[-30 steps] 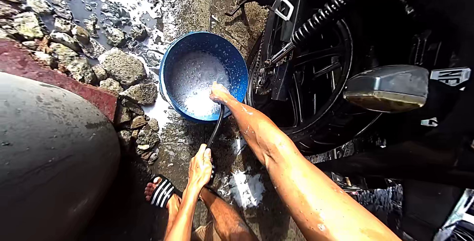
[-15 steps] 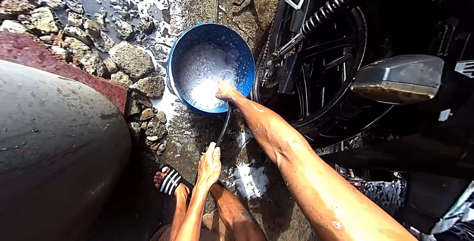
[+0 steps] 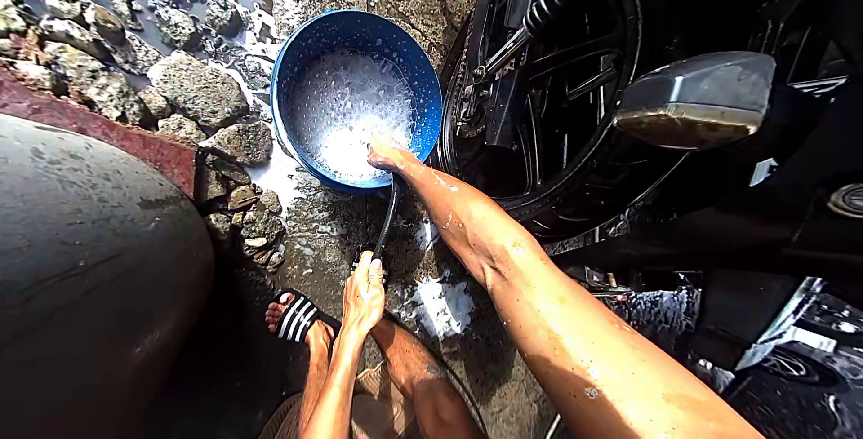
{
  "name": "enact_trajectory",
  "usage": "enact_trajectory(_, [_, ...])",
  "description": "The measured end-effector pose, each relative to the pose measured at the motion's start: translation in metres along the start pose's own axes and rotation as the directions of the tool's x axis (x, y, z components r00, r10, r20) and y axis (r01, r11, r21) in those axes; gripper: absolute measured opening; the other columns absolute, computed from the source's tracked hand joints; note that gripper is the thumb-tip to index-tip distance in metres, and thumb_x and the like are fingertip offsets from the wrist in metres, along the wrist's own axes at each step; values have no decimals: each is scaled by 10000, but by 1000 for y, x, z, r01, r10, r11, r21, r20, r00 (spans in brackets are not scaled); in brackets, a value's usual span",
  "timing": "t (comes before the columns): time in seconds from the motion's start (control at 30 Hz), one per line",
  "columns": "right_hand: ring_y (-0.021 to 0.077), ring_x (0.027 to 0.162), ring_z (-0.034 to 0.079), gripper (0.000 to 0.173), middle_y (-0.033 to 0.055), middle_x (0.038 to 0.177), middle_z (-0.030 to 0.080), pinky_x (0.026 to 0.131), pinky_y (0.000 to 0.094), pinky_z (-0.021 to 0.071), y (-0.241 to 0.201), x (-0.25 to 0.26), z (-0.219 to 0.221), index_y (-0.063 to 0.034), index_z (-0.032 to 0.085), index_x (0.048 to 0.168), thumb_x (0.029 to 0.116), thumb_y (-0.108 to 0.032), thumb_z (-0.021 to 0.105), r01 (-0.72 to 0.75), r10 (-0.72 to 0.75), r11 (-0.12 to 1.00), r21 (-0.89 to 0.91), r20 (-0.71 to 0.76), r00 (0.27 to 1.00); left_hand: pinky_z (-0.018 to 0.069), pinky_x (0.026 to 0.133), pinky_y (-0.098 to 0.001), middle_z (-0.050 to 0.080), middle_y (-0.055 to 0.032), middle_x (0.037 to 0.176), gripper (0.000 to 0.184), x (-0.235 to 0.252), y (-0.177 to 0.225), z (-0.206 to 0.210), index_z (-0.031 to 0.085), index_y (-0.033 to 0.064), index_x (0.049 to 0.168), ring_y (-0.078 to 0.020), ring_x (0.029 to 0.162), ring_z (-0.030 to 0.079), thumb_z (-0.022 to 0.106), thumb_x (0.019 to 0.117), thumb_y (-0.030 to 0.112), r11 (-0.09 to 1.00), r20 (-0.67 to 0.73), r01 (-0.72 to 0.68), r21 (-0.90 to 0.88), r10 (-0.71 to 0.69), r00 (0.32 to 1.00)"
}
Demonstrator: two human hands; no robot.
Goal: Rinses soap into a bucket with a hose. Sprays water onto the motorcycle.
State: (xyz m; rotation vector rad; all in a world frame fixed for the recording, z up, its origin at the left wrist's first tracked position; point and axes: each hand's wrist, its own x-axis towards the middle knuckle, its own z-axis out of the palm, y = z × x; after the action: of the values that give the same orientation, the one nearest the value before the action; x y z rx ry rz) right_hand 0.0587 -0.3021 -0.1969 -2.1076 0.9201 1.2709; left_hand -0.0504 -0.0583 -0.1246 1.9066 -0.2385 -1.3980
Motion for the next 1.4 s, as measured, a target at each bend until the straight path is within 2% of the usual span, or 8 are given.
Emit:
enact_trajectory(0.33, [367,1329,535,594,266,1446,512,1045,545,457,-7,-8,7,73,383,1486,998,-200,582,-84,89,991,103,-43,995,470,788,-411,604,-97,879,423,-8,-4,-6,613,-7,1170,-185,841,594,275,1079,232,999,-60,1,-42,-4,998])
enact_trajectory(0.5, [382,1277,559,472,282,1360,576,1043,572,442,-8,-25,2,67,586,1319,985,-264,630,-62,129,910,410,-137,982,448,763,-410,569,-105,834,421,-3,-14,-13,607,-39,1124,-190,794,557,275,1072,214,1000,-82,-14,-16,13,997])
enact_trajectory(0.57, [298,950,618,301,225,1133,617,817,487,509,-5,-44,3,42,617,1185,977,-174,611,-21,175,776,630,-182,968,425,669,-289,500,-18,765,407,-8,-24,-20,611,-22,1050,-79,681,490,273,1058,205,997,-123,-64,-51,58,991])
enact_trajectory(0.67, [163,582,525,375,136,995,531,504,329,509,-9,-116,2,-42,398,1388,1026,-83,489,44,328,359,932,-170,929,388,625,-177,465,51,735,402,-35,-24,-36,616,-25,969,25,638,434,294,1024,209,979,-175,-165,-122,142,974])
enact_trajectory(0.8, [114,460,421,323,75,888,449,409,283,451,5,-221,-3,-88,349,1389,1071,-106,404,208,557,53,977,-202,805,454,647,-287,537,-17,715,479,-92,14,-47,637,-6,939,-75,668,532,288,1032,308,964,-67,-266,24,267,961])
enact_trajectory(0.87, [86,418,372,312,39,805,445,379,245,406,15,-262,-4,-121,359,1395,1093,-168,420,221,624,57,974,-207,754,488,630,-418,578,-104,706,537,-127,34,-43,660,-36,957,-208,656,595,282,1036,338,947,-6,-309,82,311,950])
enact_trajectory(1.1, [69,421,368,267,-8,698,411,390,224,385,47,-315,2,-124,428,1344,1103,-238,437,79,673,121,990,-140,726,497,610,-510,594,-127,679,502,-179,64,-39,666,-10,1008,-308,652,634,301,1037,333,953,205,-296,67,278,939])
enact_trajectory(1.4, [117,468,408,390,55,789,471,443,295,422,59,-320,2,-142,411,1482,1110,-259,389,-118,627,472,874,-238,742,512,754,-556,648,-162,827,443,-179,74,-47,626,21,1163,-349,824,668,309,1060,313,968,492,-230,104,151,858])
